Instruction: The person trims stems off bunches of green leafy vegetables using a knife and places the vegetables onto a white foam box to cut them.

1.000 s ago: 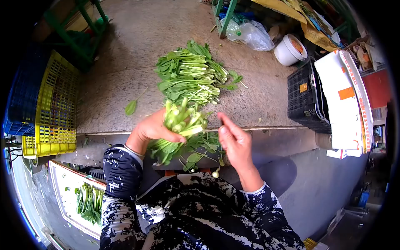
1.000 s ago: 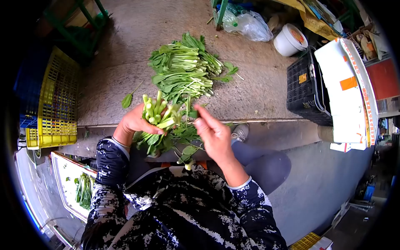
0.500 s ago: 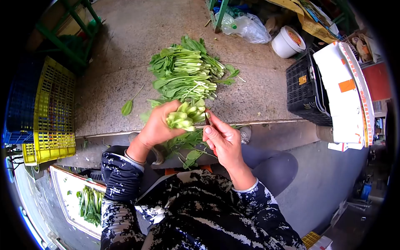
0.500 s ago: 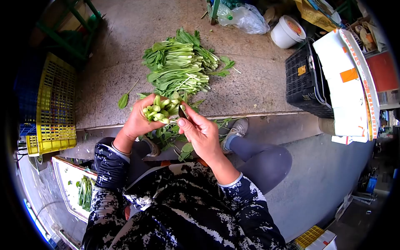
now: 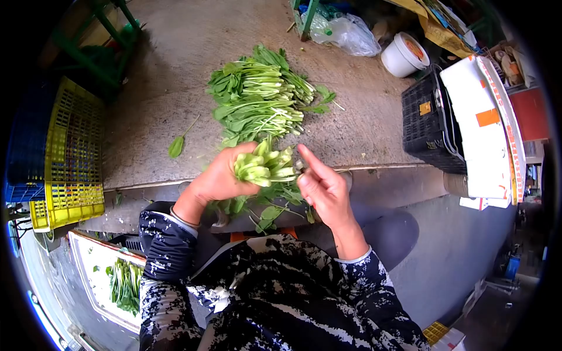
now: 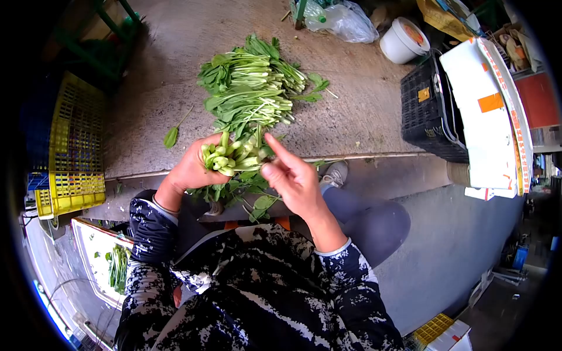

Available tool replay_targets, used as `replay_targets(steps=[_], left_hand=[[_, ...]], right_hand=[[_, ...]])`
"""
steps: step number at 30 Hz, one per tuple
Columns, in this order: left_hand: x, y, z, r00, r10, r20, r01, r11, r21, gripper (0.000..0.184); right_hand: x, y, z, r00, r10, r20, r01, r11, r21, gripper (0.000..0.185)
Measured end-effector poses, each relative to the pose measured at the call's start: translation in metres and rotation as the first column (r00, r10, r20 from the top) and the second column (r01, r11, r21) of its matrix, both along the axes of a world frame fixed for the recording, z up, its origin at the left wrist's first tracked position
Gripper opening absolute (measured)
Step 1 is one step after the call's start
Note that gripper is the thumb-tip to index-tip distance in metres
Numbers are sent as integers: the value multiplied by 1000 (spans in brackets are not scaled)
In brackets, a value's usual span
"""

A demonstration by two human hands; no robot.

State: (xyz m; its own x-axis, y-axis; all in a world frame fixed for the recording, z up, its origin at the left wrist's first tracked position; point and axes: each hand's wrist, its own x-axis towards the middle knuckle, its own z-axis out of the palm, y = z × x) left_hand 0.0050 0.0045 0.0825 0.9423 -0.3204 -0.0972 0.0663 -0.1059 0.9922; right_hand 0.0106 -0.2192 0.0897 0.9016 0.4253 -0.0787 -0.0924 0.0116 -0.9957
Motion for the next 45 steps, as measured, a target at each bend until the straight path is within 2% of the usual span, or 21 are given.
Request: replay_targets(steps=[1,3,5,11,13,15,17,19,21,22,23,25,27,31,33,35,37,40,43,44,45], left_hand=[[0,0,-3,1000,-7,-2,7,1000,-2,45],[-1,1,-9,996,-84,12,82,992,94,45],[-1,-1,-6,997,-77,23,75,992,98,42],[-1,-1,-6,990,-133,49,123,978,171,41],[-1,1,-10,989,-145,30,141,984,111,40],[0,-1,-9,987,-158,-19,159,985,73,40],[1,-2,-10,983,-172,-67,175,984,35,41],[4,-1,-18,956,-269,-119,271,963,1,43],[3,5,-23,933,-335,-133,336,942,-14,49],[3,5,-21,905,-373,-206,339,923,-183,53],[3,5,-20,865,-422,-271,321,881,-348,58],[5,5,-25,826,-499,-262,368,829,-420,64],[4,2,-19,822,-452,-347,203,801,-563,66],[5,-6,-18,858,-374,-351,81,774,-628,72],[6,-9,-26,853,-390,-346,80,753,-653,70],[3,-9,-37,815,-406,-414,-5,709,-705,65],[2,-6,-40,797,-392,-460,-45,720,-692,64],[-5,-4,-30,851,-359,-382,-53,667,-744,68],[-11,4,-32,876,-256,-408,-110,718,-687,59],[-13,8,-32,884,-190,-426,-176,710,-682,51],[-10,10,-29,931,-130,-341,-175,660,-730,45]], right_hand=[[0,1,2,996,93,-6,-92,993,78,51],[3,1,4,989,142,-42,-139,987,80,58],[6,3,7,984,175,-8,-176,984,-33,57],[8,-2,-6,981,179,-79,-175,983,56,46],[10,-4,-7,981,163,-105,-156,985,75,42],[11,-7,-6,928,231,-293,-156,954,257,36],[11,-10,-21,938,220,-268,-152,955,253,34],[11,-13,-28,946,178,-271,-115,966,232,31],[14,-20,-41,918,108,-380,29,941,337,30],[17,-23,-46,945,11,-326,32,992,125,34],[15,-25,-51,946,9,-324,34,991,128,34],[9,-18,-35,979,-51,-196,63,996,56,44],[7,-14,-23,982,5,-187,14,995,100,52],[13,6,-8,985,66,-160,-34,980,197,48],[18,15,-8,975,4,-222,12,998,69,42],[24,25,-11,976,-92,-198,94,996,2,31],[32,30,-11,986,-91,-137,84,995,-53,30],[41,44,-1,998,-39,-46,32,988,-151,28],[45,63,9,999,8,40,-1,987,-160,27],[48,67,12,1000,3,27,0,995,-102,29],[48,70,22,1000,-16,-27,14,998,-68,32]])
